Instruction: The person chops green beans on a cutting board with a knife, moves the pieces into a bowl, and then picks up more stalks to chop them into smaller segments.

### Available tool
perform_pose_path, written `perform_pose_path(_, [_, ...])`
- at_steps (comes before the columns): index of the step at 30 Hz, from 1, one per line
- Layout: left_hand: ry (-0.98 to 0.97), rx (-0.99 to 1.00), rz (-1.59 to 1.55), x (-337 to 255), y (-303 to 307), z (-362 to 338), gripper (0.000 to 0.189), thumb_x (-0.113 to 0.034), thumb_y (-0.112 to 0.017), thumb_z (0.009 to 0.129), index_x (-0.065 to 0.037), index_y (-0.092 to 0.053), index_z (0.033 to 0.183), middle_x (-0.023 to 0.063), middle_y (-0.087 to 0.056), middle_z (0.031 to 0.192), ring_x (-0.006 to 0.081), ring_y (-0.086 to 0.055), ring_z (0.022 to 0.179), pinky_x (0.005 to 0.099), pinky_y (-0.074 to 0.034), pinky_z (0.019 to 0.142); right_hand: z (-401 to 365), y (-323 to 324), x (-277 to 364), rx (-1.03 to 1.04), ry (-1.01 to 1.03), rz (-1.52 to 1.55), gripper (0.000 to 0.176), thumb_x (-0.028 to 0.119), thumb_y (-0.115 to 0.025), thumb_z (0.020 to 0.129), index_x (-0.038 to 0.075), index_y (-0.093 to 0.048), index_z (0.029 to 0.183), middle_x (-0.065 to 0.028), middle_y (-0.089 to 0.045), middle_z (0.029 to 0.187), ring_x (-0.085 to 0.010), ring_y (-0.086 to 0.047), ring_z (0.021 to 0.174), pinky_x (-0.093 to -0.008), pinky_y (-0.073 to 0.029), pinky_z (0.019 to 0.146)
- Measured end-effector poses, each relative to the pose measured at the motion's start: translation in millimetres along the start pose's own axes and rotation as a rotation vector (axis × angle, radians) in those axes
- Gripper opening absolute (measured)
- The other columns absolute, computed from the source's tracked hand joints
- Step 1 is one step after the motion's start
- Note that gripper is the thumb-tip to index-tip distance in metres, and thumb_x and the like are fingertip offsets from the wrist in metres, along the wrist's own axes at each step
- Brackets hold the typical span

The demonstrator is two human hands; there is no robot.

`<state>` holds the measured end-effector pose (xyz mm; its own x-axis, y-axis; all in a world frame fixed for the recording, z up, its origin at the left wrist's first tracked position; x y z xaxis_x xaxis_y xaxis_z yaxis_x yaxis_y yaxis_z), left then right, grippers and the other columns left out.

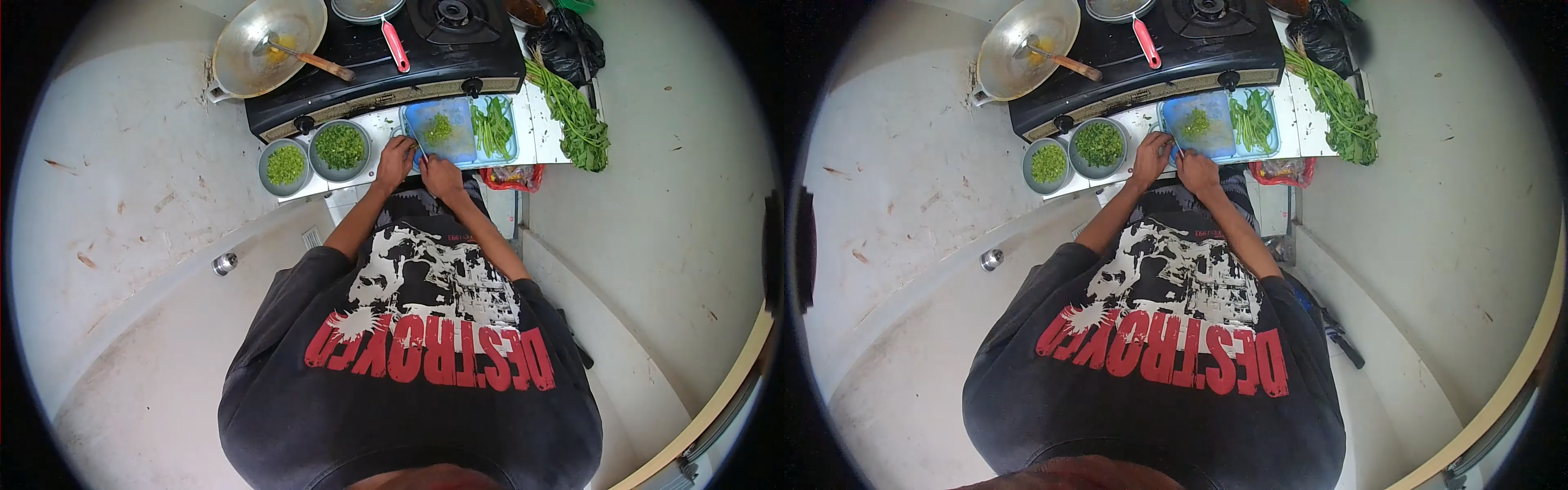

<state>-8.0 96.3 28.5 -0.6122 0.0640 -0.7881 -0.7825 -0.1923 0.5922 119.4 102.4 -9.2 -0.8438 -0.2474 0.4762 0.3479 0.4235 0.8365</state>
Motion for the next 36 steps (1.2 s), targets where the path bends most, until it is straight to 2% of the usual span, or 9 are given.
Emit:
perform_pose_path(2, [-0.010,-0.004,0.017,-2.7,1.5,-0.2,0.011,0.000,-0.064,0.084,0.000,-0.068,0.094,0.0153,-0.066,0.094,0.0358,-0.063,0.089,0.0418,-0.052,0.081,4.6,0.1,1.7,-0.004,-0.008,-0.016,0.044,0.038,-0.049,0.099,-0.002,-0.063,0.091,-0.0290,-0.067,0.077,-0.0457,-0.068,0.075,-0.0536,-0.055,0.071])
perform_pose_path(5, [0.095,0.007,-0.071,9.9,-3.7,-0.7,0.010,0.000,-0.064,0.085,0.000,-0.069,0.093,0.0150,-0.067,0.093,0.0336,-0.065,0.086,0.0400,-0.053,0.078,2.1,-0.3,0.5,0.026,-0.036,-0.013,0.044,0.038,-0.050,0.098,-0.003,-0.065,0.092,-0.0282,-0.069,0.081,-0.0436,-0.070,0.079,-0.0520,-0.056,0.074])
perform_pose_path(11, [0.146,0.002,-0.138,14.3,-3.8,-1.2,0.008,-0.001,-0.064,0.086,0.000,-0.070,0.093,0.0149,-0.067,0.094,0.0324,-0.066,0.083,0.0389,-0.053,0.075,-25.3,-7.6,-13.4,0.059,-0.027,-0.009,0.044,0.038,-0.049,0.099,-0.003,-0.063,0.092,-0.0293,-0.067,0.078,-0.0452,-0.068,0.076,-0.0542,-0.055,0.071])
perform_pose_path(20, [0.073,-0.028,-0.071,11.0,-3.4,-1.1,0.007,-0.002,-0.066,0.086,0.001,-0.069,0.091,0.0147,-0.065,0.090,0.0338,-0.064,0.084,0.0410,-0.052,0.075,-8.8,-3.2,-5.4,0.046,-0.043,0.000,0.044,0.039,-0.048,0.099,-0.003,-0.063,0.093,-0.0278,-0.067,0.076,-0.0445,-0.069,0.076,-0.0531,-0.055,0.071])
perform_pose_path(26, [0.112,0.013,-0.055,11.0,-5.0,-0.5,0.009,-0.001,-0.065,0.084,0.001,-0.068,0.093,0.0153,-0.064,0.091,0.0341,-0.063,0.081,0.0408,-0.051,0.074,-20.3,-4.4,-14.7,0.028,-0.009,-0.017,0.043,0.039,-0.048,0.099,-0.002,-0.061,0.090,-0.0274,-0.067,0.074,-0.0449,-0.068,0.073,-0.0543,-0.055,0.069])
perform_pose_path(36, [0.039,-0.001,-0.063,11.4,-6.6,1.9,0.009,0.000,-0.065,0.084,0.000,-0.069,0.093,0.0155,-0.064,0.092,0.0355,-0.063,0.085,0.0420,-0.051,0.077,-20.4,3.4,-12.6,-0.006,-0.003,-0.003,0.041,0.037,-0.050,0.099,-0.002,-0.061,0.093,-0.0280,-0.066,0.073,-0.0456,-0.068,0.071,-0.0542,-0.055,0.068])
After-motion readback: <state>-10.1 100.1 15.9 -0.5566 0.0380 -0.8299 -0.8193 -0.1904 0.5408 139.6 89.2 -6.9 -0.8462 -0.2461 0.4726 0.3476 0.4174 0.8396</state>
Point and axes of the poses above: each hand's wrist, its own z-axis towards the middle knuckle, its own y-axis out of the back of the hand, x = y × z, the point moved 10 cm from there along z, towards the middle knuckle
